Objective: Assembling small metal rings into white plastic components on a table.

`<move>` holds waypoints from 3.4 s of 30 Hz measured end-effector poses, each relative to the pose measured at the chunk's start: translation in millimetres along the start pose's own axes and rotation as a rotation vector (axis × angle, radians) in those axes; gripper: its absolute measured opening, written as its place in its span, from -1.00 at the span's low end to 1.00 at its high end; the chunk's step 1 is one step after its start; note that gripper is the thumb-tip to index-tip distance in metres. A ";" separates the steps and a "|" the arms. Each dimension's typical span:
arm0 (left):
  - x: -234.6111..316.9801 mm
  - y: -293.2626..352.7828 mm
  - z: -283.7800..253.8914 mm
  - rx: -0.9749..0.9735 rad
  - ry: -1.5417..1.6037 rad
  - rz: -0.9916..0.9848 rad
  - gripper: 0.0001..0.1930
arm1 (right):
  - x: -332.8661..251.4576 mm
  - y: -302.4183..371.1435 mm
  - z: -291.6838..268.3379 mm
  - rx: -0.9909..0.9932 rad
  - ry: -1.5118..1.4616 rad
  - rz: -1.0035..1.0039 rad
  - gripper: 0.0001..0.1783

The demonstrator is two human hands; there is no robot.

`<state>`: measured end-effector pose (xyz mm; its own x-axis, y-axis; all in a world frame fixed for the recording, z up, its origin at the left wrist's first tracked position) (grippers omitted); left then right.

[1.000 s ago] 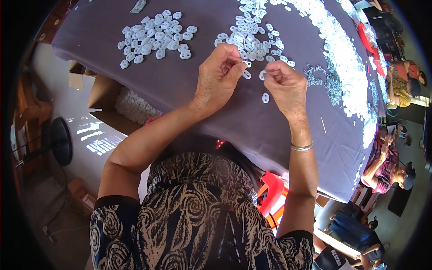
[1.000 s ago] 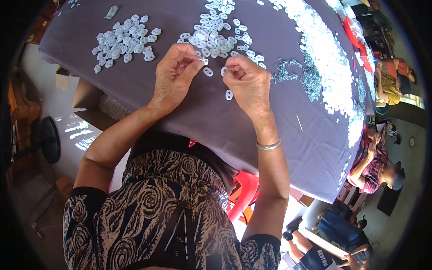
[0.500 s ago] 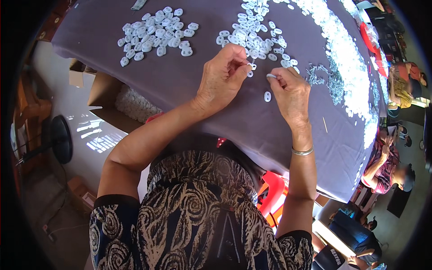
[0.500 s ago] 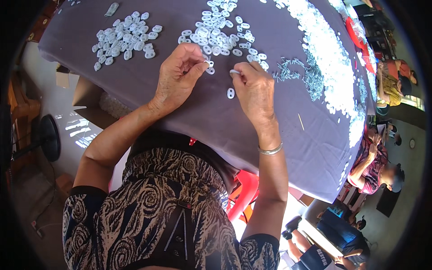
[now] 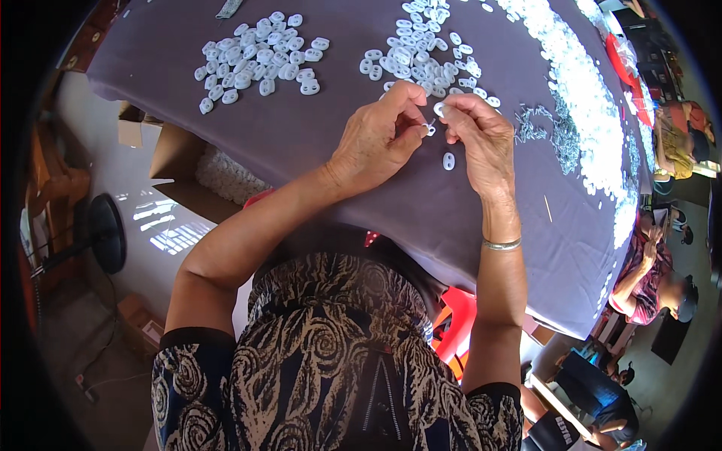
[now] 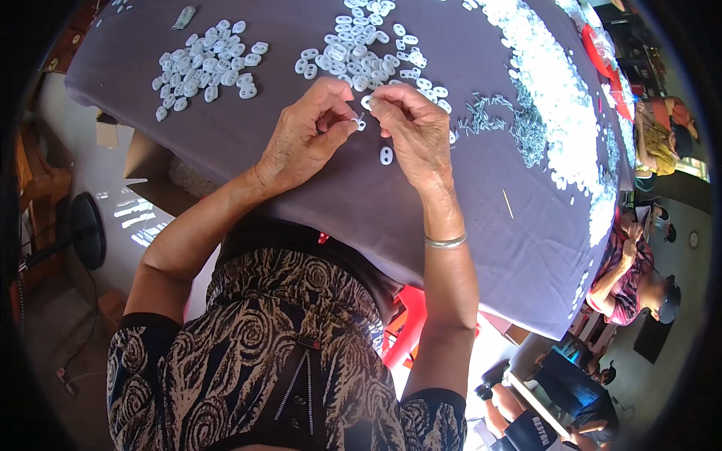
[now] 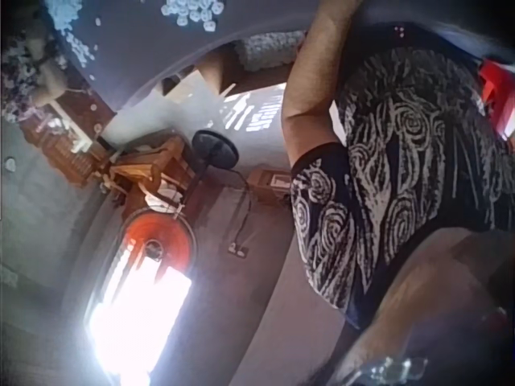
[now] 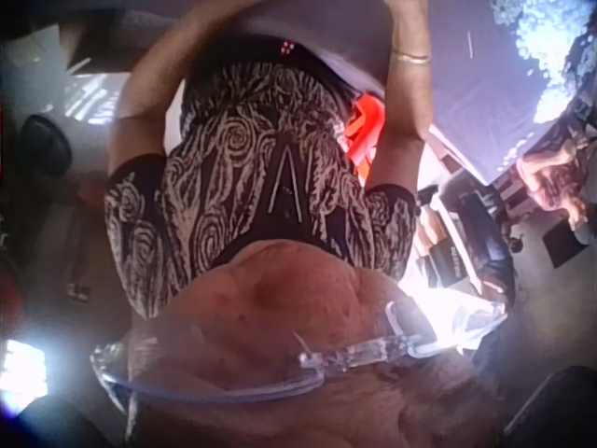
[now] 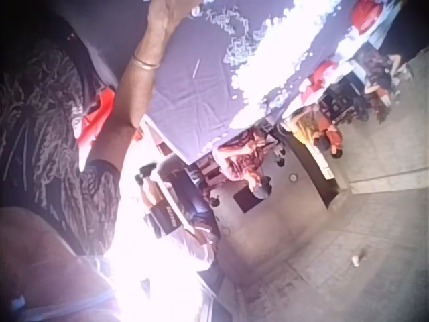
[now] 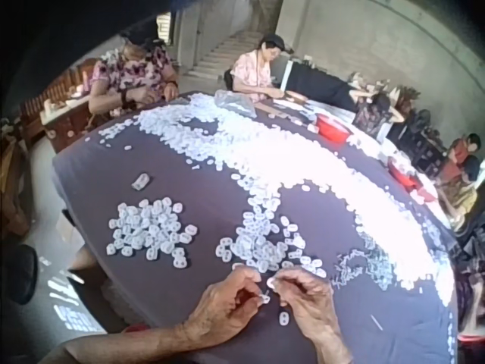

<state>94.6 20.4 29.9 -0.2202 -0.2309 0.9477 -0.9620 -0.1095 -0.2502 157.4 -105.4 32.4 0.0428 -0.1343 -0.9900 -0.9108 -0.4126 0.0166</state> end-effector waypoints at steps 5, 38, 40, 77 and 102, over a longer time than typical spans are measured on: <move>0.6 -0.6 2.0 -0.028 -0.023 -0.021 -0.67 | 1.2 -1.0 0.8 -0.026 0.010 -0.028 -0.94; 10.2 0.6 0.5 0.007 -0.052 0.065 -0.64 | -8.3 5.3 12.1 -0.122 0.171 -0.052 -0.97; 8.8 1.2 -0.8 0.031 -0.025 0.048 -0.62 | -6.6 5.0 12.3 -0.114 0.161 -0.061 -0.97; -10.1 -1.5 5.6 -0.112 0.256 -0.193 -0.69 | -46.2 30.0 32.0 -0.039 0.682 -0.543 -0.63; 3.9 1.3 6.1 -0.107 0.481 -0.161 -0.67 | -47.1 38.4 48.4 -0.175 0.744 -0.622 -0.79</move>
<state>93.4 13.4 32.1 -0.0935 0.2539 0.9627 -0.9954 -0.0017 -0.0962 100.5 -71.3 72.8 0.7958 -0.3559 -0.4899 -0.5673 -0.7214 -0.3973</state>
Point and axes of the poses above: each hand's wrist, its own y-axis away from the middle knuckle, its own z-axis out of the palm, x = y × z, the point moved 10 cm from there along -y, towards the middle knuckle
